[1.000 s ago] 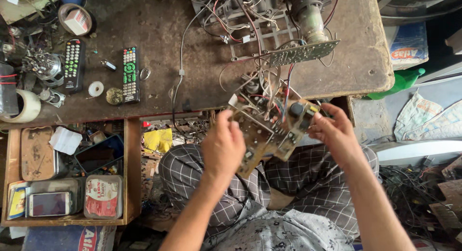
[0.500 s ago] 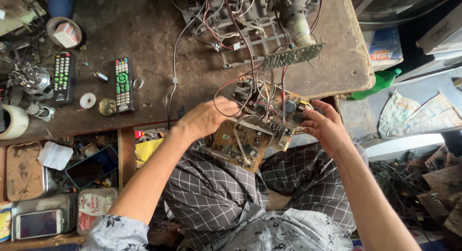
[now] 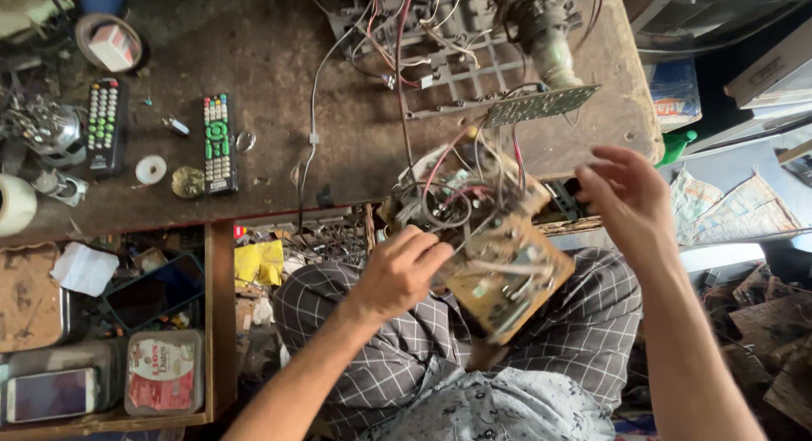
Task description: The person sits on the floor and uses multimeter probes to test points on a circuit board inside a disassembled CRT television. They then lift and reposition the television chassis to access and adjust internal wiring.
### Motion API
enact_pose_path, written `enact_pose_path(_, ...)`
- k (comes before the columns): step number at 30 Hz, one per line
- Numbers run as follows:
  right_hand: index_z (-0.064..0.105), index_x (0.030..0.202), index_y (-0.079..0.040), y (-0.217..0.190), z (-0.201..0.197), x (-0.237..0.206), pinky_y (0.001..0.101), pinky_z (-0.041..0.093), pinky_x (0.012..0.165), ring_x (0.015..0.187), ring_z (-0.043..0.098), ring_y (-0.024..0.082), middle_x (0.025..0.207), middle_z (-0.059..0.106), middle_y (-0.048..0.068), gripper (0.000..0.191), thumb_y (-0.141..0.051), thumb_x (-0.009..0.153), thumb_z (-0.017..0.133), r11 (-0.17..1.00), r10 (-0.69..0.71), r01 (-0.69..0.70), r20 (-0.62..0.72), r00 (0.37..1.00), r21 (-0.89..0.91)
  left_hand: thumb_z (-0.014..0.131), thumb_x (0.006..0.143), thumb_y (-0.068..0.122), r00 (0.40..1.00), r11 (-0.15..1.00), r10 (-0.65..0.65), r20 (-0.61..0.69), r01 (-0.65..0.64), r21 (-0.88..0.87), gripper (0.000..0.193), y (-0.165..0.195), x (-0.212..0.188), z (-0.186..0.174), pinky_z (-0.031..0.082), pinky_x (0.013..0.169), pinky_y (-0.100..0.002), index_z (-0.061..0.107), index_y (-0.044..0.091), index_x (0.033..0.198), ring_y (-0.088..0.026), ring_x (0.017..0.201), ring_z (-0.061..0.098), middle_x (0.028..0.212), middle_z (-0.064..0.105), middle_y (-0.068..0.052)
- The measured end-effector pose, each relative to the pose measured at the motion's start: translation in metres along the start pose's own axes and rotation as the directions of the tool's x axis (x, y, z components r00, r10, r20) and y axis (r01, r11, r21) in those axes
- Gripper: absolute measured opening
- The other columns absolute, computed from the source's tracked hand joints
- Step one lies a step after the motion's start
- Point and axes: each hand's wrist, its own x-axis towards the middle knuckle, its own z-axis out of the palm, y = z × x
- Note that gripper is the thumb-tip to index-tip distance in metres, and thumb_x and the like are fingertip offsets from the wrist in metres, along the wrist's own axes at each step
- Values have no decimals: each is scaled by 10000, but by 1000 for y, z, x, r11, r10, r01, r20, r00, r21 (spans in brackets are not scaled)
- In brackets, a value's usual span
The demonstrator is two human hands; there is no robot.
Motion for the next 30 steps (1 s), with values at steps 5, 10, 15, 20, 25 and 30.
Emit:
enact_pose_path(5,633,1318,-56,-6,-9,-71,336,659,792,935,758,215,1099,756,154,400,-240,968,696,955,-284,295,212,935,-20,755,987,69,975,975,-205,-85,211,66,122,42,23,34,566,588,-295,713,-15,1067,-204,773,664,883,714,-113)
enact_pose_path(10,526,1465,-123,-29,10,-77,388,591,842,1055,703,242,1342,655,96,610,-208,889,707,828,-145,384,505,851,-409,705,880,-9,909,910,-385,-160,403,99,255,70,48,50,596,712,-386,632,-36,1123,-322,895,681,1002,703,-189)
enact_pose_path(15,526,1329,-11,-40,34,-45,493,475,1019,1208,588,380,1264,638,215,602,-127,785,758,674,-433,679,590,682,-290,647,886,-148,884,889,-457,-101,457,-21,387,83,55,53,592,882,-424,508,-80,1241,-398,1049,661,1146,644,-277)
enact_pose_path(20,608,1237,-40,-28,59,-41,429,584,880,1012,685,312,1099,679,137,415,-124,850,732,686,-317,592,559,767,-423,556,776,-216,836,802,-547,-34,512,-308,537,92,48,40,522,1001,-480,477,-41,1277,-419,1141,632,1227,645,-257)
enact_pose_path(25,674,1100,-22,-9,67,-42,426,600,827,981,697,335,1058,689,138,274,-60,832,714,580,-585,716,414,698,-387,563,775,-181,864,831,-499,-72,453,-322,456,94,48,26,551,993,-471,525,-34,1206,-411,1120,659,1230,645,-281)
enact_pose_path(30,720,1100,-71,7,46,-34,384,641,800,937,719,266,1100,736,126,198,-149,918,707,626,-515,677,447,731,-386,573,860,-134,781,784,-597,-183,518,-342,257,71,25,0,617,757,-401,628,1,1072,-316,855,753,987,736,-162)
